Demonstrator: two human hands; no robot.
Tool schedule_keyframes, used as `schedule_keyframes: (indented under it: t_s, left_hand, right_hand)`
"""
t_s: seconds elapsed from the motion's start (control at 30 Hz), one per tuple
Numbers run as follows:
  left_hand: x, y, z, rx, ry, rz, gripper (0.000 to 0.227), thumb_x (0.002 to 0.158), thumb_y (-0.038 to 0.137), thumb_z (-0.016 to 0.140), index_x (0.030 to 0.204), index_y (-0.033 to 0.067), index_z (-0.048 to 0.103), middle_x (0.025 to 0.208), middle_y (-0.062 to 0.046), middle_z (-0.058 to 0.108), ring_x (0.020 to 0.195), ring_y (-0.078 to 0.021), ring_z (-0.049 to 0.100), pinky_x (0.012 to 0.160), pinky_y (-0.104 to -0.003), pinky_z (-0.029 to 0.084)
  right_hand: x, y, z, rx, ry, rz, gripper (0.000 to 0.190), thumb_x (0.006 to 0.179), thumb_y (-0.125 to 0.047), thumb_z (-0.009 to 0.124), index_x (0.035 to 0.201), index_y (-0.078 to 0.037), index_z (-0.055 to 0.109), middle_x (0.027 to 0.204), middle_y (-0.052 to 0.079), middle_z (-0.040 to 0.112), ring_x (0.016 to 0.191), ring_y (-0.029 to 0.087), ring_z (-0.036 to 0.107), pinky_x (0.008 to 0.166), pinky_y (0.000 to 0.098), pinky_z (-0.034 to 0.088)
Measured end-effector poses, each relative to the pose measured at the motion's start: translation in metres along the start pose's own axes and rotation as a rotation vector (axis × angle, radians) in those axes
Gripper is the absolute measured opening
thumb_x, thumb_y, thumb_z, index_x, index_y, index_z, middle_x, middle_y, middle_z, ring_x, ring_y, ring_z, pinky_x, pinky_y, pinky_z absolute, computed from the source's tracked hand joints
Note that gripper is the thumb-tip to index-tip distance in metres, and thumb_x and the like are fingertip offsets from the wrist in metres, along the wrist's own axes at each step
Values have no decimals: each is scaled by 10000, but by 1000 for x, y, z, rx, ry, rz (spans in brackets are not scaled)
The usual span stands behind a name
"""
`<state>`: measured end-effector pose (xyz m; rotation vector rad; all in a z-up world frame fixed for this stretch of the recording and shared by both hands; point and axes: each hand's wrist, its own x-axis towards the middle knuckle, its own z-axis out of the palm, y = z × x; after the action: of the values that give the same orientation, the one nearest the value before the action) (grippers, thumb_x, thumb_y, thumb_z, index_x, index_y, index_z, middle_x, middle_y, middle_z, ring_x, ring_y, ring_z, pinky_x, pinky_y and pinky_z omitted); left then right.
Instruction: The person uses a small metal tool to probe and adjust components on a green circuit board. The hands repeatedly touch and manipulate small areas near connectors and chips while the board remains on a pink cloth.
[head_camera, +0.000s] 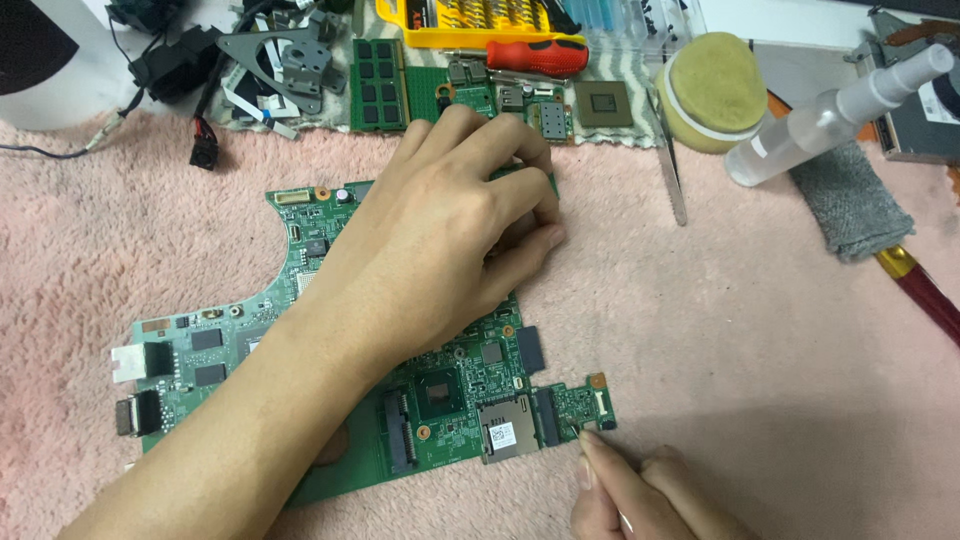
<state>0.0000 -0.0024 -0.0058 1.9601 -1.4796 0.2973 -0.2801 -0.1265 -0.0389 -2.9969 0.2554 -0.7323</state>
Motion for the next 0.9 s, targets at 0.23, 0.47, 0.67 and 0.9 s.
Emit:
schedule_keyframes:
  t_s: [0.23, 0.47, 0.67, 0.9]
  left_hand:
    - [-1, -1, 2, 14, 7, 23, 187, 1103, 236, 847, 1046, 98, 734, 1230, -95, 672, 1069, -384, 562, 839, -553, 442]
    - [-1, 4, -2, -4, -10, 29, 149, 1099, 194, 858, 1085, 81, 763, 1258, -97, 678, 1084, -375, 564, 899, -524, 477]
    - [0, 2, -3, -9, -20, 17, 133, 1100, 215, 845, 1095, 107, 767, 1267, -88, 681, 1080, -372, 569, 911, -523, 471]
    - [-1, 1, -2, 22, -10, 30, 159, 1112, 207, 861, 1088, 99, 748, 1260, -91, 668, 1078, -376, 555, 875, -524, 458]
  right_hand:
    - [18, -11, -6, 5, 60, -1, 271, 909, -78, 718, 1041, -238, 892, 636, -55, 584, 448, 179, 481, 447, 348, 388]
    - [43, -34, -27, 94, 69, -107, 158, 990, 96, 745, 886, -13, 792, 780, 32, 695, 544, 118, 539, 521, 248, 493]
    - [40, -29, -27, 81, 84, 32, 152, 1005, -59, 743, 1031, -163, 851, 614, -67, 555, 460, 102, 461, 485, 262, 382]
    - [37, -25, -20, 123, 63, -2, 153, 995, 25, 750, 993, -91, 849, 650, -30, 637, 488, 106, 534, 517, 279, 450]
